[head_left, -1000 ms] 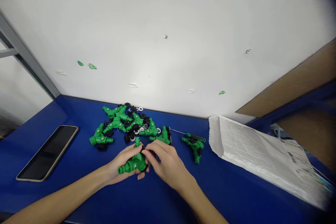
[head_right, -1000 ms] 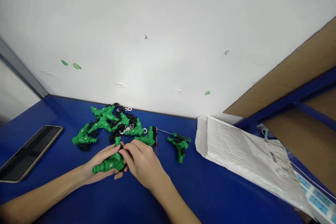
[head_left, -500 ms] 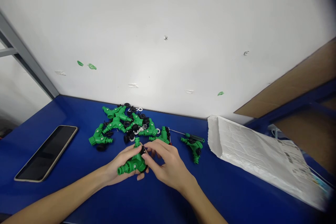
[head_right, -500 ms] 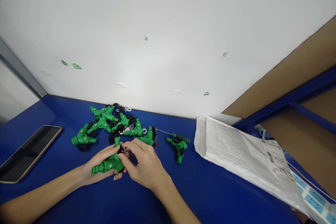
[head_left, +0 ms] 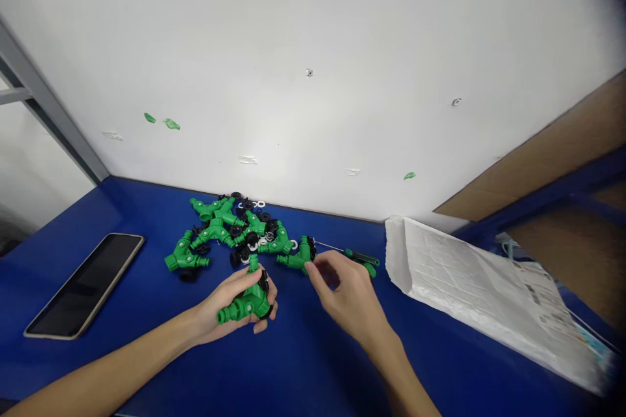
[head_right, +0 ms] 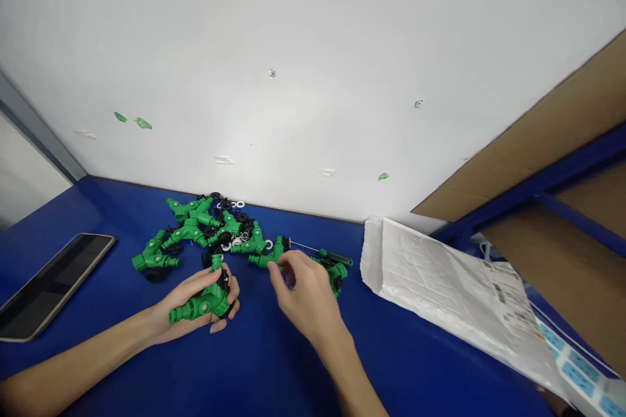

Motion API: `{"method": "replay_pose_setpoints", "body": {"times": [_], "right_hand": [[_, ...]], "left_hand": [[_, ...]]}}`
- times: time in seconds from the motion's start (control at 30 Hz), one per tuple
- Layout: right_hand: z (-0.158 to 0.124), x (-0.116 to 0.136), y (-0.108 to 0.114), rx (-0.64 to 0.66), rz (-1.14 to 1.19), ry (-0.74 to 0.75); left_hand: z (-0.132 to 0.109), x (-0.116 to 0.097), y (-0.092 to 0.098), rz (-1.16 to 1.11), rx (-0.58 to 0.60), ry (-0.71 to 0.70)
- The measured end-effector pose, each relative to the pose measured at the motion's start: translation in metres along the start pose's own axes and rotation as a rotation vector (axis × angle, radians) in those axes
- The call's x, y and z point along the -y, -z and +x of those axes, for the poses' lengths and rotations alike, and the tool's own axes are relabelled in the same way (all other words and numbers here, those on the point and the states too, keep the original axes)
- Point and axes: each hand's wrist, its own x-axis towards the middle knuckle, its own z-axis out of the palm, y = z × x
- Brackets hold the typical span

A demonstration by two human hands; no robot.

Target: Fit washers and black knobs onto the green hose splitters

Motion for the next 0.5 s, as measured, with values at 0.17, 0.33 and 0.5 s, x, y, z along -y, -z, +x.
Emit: {"method": "replay_pose_setpoints", "body": {"times": [0.17,0.33,0.5], "right_hand": [[-0.016,-0.029,-0.003,0.187,-0.308,-0.241],[-0.018,-0.032,-0.014,0.23,-0.329,-0.306],[-0.02,-0.046,0.011,-0.105,-0.018,-0.397]], "left_hand": [[0.001,0.0,0.002,-0.009,-0.004,-0.02],[0.002,0.0,0.006,-0.003,-0.004,-0.031],[0.002,-0.001,0.007,0.005,-0.023,-0.038]]}}
